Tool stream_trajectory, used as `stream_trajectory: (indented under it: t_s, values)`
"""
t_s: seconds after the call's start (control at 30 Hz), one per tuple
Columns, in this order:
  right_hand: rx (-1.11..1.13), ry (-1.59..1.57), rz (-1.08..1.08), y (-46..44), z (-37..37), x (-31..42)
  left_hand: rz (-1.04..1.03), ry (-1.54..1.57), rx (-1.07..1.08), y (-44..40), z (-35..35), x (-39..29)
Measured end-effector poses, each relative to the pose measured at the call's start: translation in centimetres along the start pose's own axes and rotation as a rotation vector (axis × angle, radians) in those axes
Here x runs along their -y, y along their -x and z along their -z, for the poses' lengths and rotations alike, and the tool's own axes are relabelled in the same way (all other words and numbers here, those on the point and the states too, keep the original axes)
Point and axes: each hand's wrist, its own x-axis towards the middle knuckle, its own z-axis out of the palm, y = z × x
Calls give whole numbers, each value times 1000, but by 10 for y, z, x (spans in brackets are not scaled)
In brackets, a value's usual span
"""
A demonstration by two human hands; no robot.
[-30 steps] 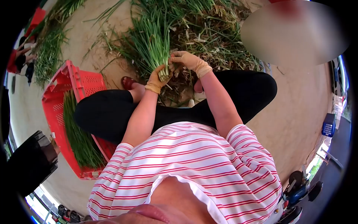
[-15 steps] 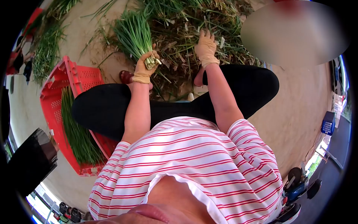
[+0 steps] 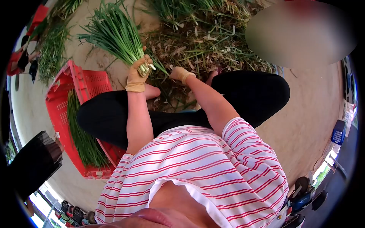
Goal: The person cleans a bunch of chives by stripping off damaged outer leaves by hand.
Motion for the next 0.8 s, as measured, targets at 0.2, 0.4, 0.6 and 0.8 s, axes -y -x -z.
stream_trajectory:
  t_s: [0.2, 0.4, 0.6, 0.8]
  values:
    - [-331, -1429, 280, 74, 148, -32, 141, 71, 56, -13, 0, 41]
    - [-612, -830, -51, 67, 44, -34, 361, 46, -268, -17, 32, 105]
    - [-445, -528, -137, 63, 29, -28, 415, 117, -272, 6, 42, 105]
    - [-662, -588, -167, 62, 32, -25, 340, 237, -231, 2, 49, 106]
